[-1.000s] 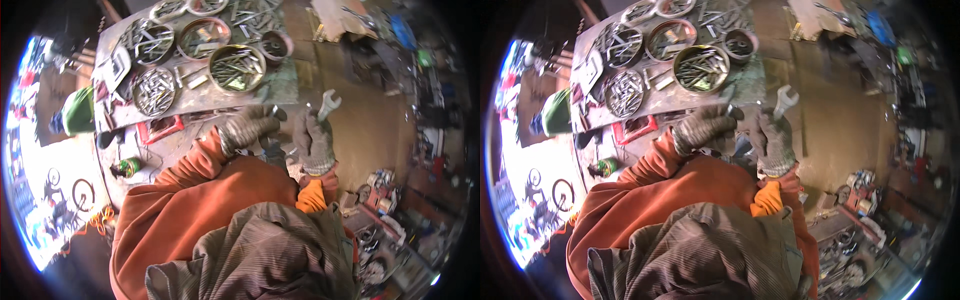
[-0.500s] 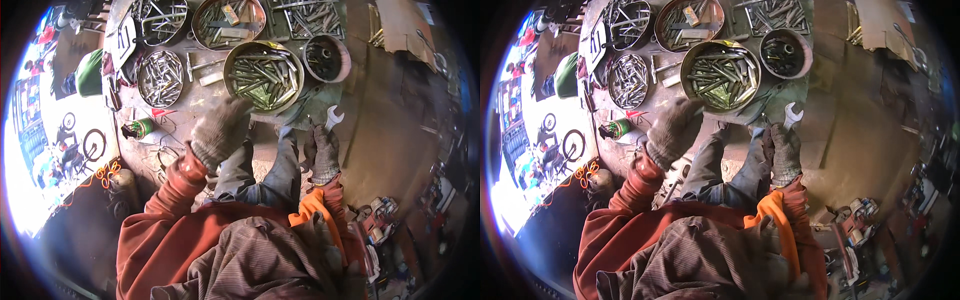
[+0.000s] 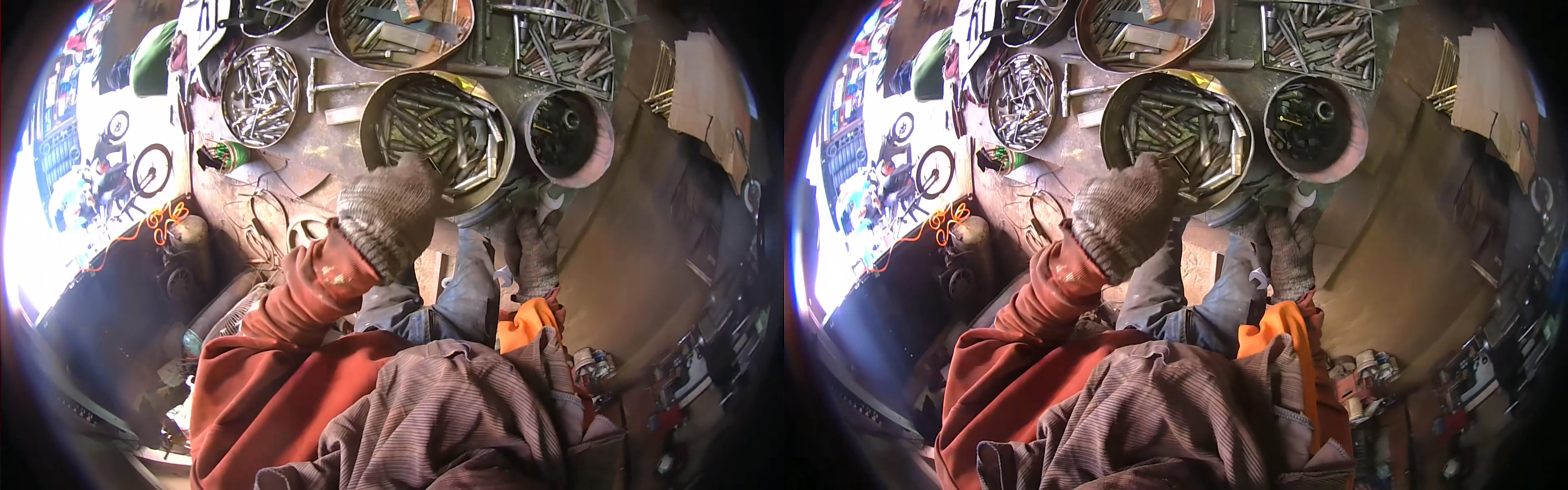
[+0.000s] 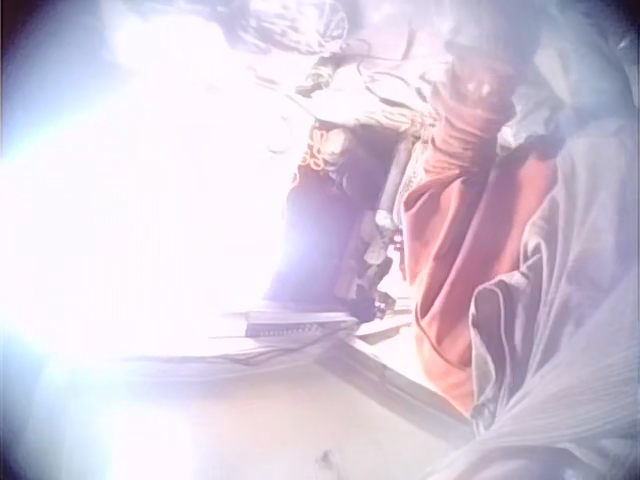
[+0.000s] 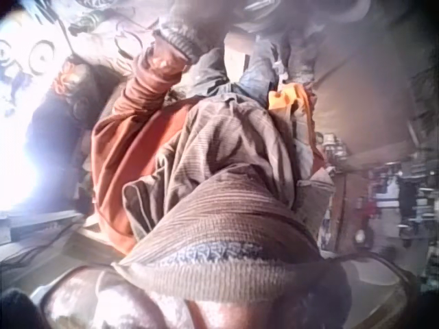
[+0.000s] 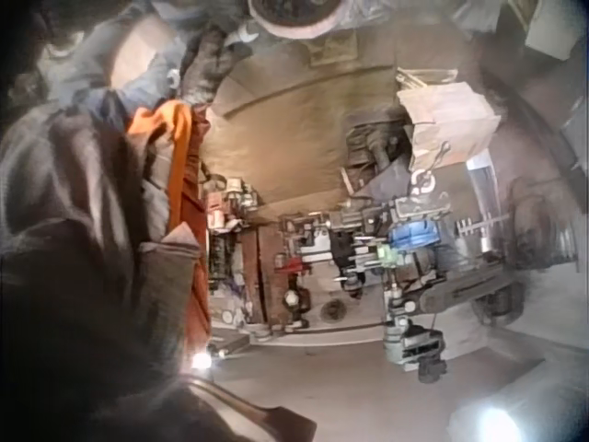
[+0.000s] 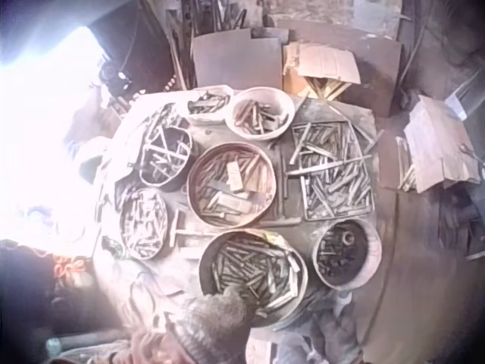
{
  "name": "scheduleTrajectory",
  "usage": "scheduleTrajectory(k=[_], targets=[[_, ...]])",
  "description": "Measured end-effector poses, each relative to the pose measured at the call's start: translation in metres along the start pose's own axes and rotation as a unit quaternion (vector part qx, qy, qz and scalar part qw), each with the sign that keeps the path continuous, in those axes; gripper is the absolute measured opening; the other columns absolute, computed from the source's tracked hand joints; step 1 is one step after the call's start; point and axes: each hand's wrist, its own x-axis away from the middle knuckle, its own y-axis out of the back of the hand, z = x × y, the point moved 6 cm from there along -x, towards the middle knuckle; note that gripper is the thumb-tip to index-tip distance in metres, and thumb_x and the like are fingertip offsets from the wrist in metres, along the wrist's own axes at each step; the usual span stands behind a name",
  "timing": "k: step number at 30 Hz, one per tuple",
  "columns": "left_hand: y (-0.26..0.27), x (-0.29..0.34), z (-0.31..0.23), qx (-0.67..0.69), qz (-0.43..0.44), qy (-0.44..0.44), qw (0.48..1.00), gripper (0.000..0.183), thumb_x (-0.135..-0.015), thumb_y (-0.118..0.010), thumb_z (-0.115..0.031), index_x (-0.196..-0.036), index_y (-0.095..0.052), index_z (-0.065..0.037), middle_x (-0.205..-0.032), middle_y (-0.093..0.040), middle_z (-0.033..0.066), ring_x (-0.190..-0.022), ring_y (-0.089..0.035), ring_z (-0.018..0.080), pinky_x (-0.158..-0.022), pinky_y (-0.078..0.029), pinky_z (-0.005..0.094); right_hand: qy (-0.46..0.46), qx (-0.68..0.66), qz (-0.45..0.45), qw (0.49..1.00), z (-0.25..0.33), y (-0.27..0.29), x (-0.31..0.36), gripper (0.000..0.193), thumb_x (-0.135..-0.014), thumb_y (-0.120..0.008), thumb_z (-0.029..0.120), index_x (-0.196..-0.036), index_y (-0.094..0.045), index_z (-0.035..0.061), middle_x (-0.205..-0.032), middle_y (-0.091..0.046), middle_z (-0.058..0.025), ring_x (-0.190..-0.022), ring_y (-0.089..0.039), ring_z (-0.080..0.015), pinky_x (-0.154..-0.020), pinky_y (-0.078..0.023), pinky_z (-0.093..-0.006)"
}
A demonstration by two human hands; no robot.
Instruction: The person uses a caliper to measure metal pins and components on a workbench, picking items from various containers, and then measures a large blue metal part on a machine.
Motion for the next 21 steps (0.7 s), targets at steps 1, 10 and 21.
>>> scheduleTrajectory(k=[1,10,21], targets=[[-0.004,0.005,0.001,0.007,0.034,0.023,0.999,0.016,-0.087,-0.063,-0.017,-0.1,-0.062,-0.009,-0.091,-0.059,0.017,-0.066,-0.068,0.0359,-0.052,-0.053,0.048,0.006,-0.007,-0.01,1.0,-0.004,0.003,-0.001,0.047,-0.098,-0.066,0.019,-0.141,-0.05,0.0062,-0.122,-0.06,-0.0013,-0.1,-0.058,-0.0119,-0.087,-0.049,-0.029],[-0.009,0.024,0.01,0.036,-0.021,0.039,0.998,0.017,-0.085,-0.062,-0.014,-0.101,-0.064,-0.009,-0.094,-0.059,0.0149,-0.065,-0.066,0.0337,-0.052,-0.051,0.0464,-0.042,0.051,-0.013,0.998,-0.013,0.023,-0.003,0.038,-0.099,-0.066,0.019,-0.134,-0.055,0.0075,-0.116,-0.064,-0.002,-0.093,-0.063,-0.0104,-0.075,-0.053,-0.0236],[-0.005,-0.036,0.023,0.009,0.231,-0.016,0.973,0.027,-0.097,-0.059,-0.026,-0.116,-0.072,-0.012,-0.098,-0.074,0.0129,-0.09,-0.073,0.0302,-0.079,-0.06,0.0398,-0.061,0.093,-0.034,0.993,-0.018,0.022,-0.011,0.019,-0.098,-0.068,0.022,-0.112,-0.064,0.0094,-0.079,-0.063,0.0047,-0.053,-0.05,-0.0036,-0.044,-0.037,-0.0202]])
